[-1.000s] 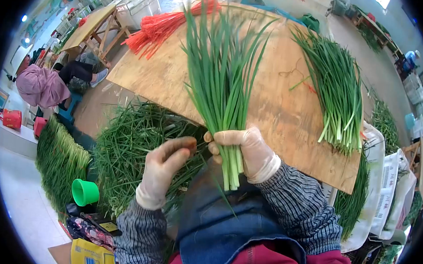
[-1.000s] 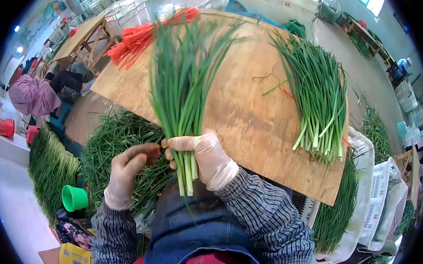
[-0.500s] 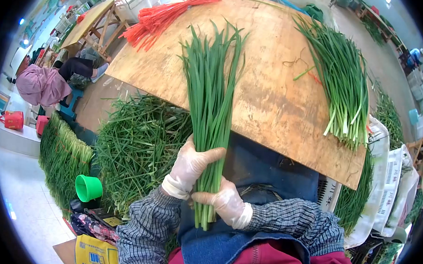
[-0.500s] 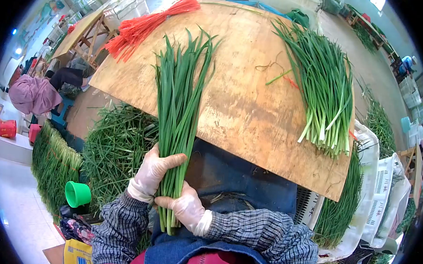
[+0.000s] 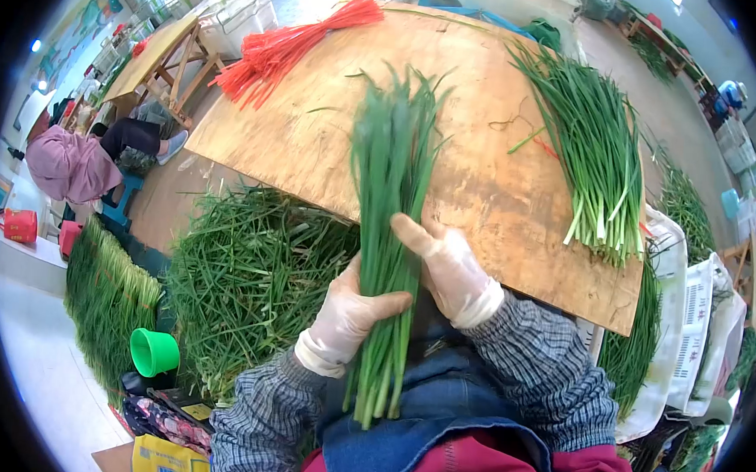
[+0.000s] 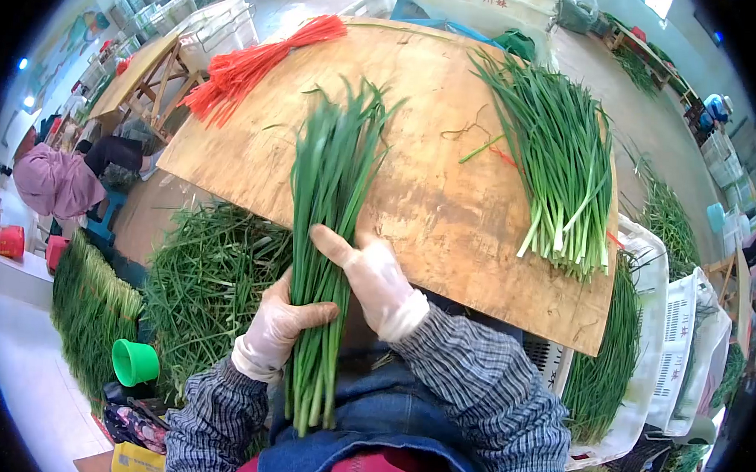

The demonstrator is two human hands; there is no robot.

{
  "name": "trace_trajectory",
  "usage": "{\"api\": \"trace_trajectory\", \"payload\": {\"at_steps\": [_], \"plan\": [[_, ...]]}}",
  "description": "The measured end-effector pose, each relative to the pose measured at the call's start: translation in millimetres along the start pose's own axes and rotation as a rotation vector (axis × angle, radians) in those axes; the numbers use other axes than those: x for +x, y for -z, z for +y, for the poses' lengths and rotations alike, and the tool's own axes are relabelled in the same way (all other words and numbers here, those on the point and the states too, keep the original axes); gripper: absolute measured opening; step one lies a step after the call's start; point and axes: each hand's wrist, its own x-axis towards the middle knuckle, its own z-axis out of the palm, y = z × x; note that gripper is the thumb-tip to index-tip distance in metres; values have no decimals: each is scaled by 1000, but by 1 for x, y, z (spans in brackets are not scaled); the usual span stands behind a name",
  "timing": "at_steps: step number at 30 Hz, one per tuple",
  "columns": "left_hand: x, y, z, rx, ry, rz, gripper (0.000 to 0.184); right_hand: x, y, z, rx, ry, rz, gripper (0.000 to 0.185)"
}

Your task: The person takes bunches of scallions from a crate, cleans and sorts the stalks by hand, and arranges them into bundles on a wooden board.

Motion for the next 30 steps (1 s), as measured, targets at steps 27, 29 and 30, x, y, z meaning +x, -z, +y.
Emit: {"api": "trace_trajectory", "payload": {"at_steps": [27, 29, 30], "plan": [[150, -87, 92, 544, -742, -164, 65, 32, 18, -143, -624, 920, 161, 43], [155, -110, 109, 555, -851, -272, 45, 31, 34, -172, -1002, 1198, 300, 30], [150, -127, 123, 549, -767, -335, 38, 26, 41, -187, -1007, 1174, 302, 28]]}}
